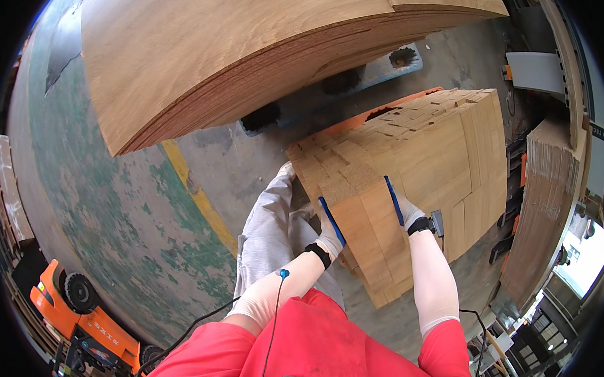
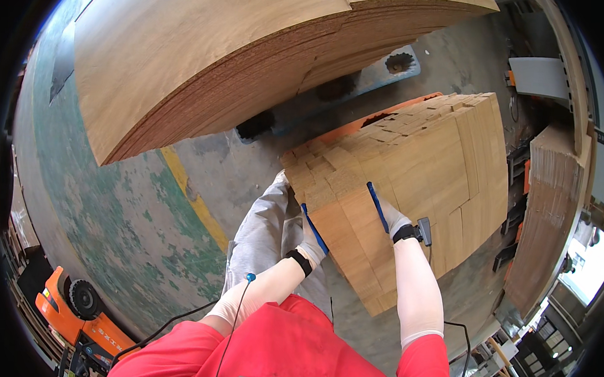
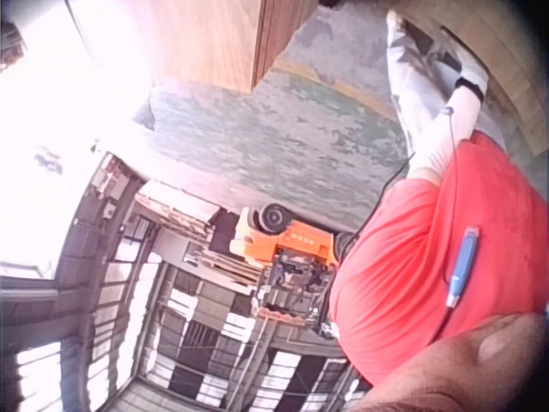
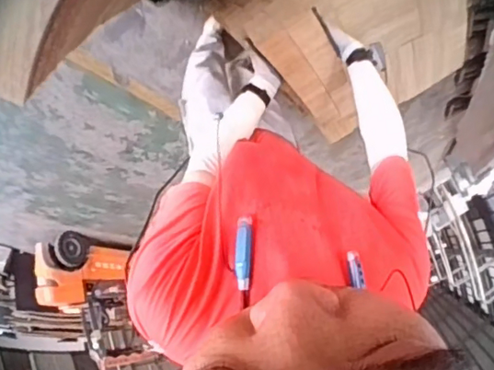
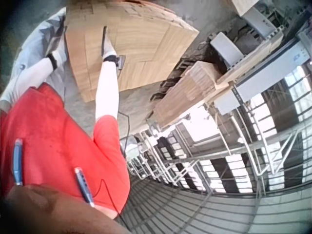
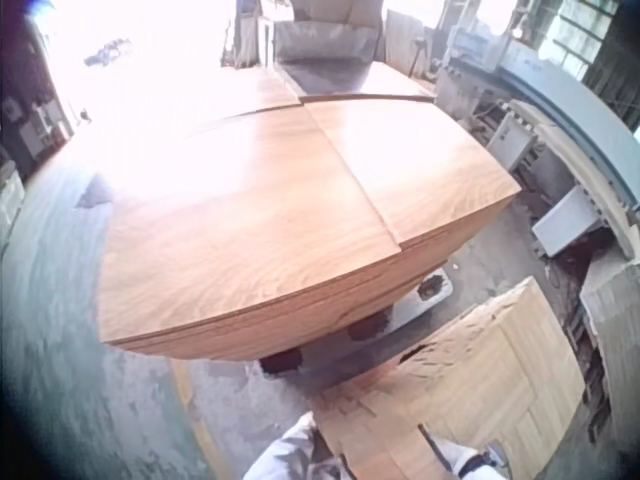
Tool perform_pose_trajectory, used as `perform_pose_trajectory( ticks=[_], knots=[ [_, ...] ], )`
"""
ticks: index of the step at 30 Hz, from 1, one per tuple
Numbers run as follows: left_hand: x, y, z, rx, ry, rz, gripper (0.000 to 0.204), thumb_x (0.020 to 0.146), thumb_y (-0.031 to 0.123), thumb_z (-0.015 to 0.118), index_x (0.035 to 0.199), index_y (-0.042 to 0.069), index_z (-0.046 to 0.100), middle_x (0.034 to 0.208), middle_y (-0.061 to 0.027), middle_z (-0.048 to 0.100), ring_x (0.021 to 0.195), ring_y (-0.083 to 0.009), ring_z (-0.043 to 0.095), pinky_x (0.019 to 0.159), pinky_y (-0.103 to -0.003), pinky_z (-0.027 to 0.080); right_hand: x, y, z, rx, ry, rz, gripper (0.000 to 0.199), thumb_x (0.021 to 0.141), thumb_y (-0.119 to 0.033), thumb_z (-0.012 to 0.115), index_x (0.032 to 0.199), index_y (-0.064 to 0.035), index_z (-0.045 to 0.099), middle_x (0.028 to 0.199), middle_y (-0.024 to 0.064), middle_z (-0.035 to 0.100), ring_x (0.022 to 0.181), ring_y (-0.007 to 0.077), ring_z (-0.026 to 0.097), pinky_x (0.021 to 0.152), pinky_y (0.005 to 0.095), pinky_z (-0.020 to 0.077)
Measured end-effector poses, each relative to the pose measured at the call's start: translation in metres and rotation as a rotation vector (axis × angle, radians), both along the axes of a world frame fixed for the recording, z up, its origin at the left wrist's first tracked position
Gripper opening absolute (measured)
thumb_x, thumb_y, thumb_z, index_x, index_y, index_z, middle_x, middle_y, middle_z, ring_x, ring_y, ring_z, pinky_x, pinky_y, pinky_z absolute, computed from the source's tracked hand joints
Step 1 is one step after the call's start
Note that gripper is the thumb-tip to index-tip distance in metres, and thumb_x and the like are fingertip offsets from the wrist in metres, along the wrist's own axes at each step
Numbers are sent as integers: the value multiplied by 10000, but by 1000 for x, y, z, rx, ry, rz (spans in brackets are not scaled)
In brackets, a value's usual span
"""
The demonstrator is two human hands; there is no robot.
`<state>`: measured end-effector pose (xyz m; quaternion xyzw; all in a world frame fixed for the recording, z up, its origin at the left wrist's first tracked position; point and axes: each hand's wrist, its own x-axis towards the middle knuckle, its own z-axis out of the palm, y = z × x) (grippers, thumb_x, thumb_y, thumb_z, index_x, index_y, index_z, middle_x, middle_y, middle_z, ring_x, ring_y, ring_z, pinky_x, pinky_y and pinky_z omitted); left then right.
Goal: The worker moves wooden panels from a stack, feeds them through an industrial woodworking machine, and stacks the processed planks onto a pallet.
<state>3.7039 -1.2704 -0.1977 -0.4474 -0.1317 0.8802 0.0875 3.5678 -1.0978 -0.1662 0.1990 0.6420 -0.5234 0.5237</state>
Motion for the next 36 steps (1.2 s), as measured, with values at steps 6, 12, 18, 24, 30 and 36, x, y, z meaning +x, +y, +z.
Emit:
perform_pose_trajectory(
  ticks=[6, 12, 18, 24, 30, 36],
  knots=[
    [7, 6, -10, -1, 21, -39, 852, 943, 761, 454, 1512, 128, 442, 1509, -109, 514, 1357, -340, 490, 1138, -471, 402, -3, 21, -22, -17, -223, -60, 739, 1076, -586, 384, 1511, 8, 446, 1450, 86, 567, 1271, 150, 528, 1058, 237, 415],
    [7, 5, -16, 38, 58, 42, 817, 968, 745, 411, 1523, 145, 425, 1521, -99, 494, 1366, -339, 474, 1143, -468, 388, -6, 5, -4, 22, -161, -1, 792, 1064, -627, 348, 1492, 29, 466, 1497, 121, 531, 1330, 200, 503, 1116, 260, 363],
    [12, 5, -36, 33, 214, 61, 775, 979, 729, 400, 1514, 169, 439, 1509, -84, 505, 1370, -329, 465, 1151, -453, 376, -13, -9, 13, 142, 103, 228, 818, 1052, -655, 310, 1499, 14, 456, 1560, 160, 463, 1434, 258, 422, 1182, 308, 292],
    [16, -22, -46, -296, 382, -288, 802, 984, 730, 376, 1514, 132, 437, 1552, -70, 468, 1409, -306, 427, 1176, -442, 336, 0, 32, -11, 193, 384, -102, 850, 1055, -658, 277, 1563, 21, 339, 1641, 168, 335, 1515, 234, 311, 1241, 337, 204],
    [56, -144, -63, -622, 114, -757, 890, 982, 724, 397, 1593, 82, 308, 1640, -148, 345, 1500, -333, 327, 1234, -476, 184, 154, 198, 77, 132, 588, -759, 905, 1017, -699, 370, 1577, 10, 319, 1651, 134, 327, 1532, 244, 291, 1244, 365, 200],
    [102, -298, -65, -1152, -221, -1450, 1004, 887, 803, 473, 1634, 182, 218, 1667, -90, 300, 1504, -309, 302, 1217, -490, 167, 544, 357, 49, 382, 464, -1425, 826, 1002, -601, 546, 1554, -7, 384, 1606, 138, 408, 1483, 243, 378, 1216, 385, 262]
  ],
)
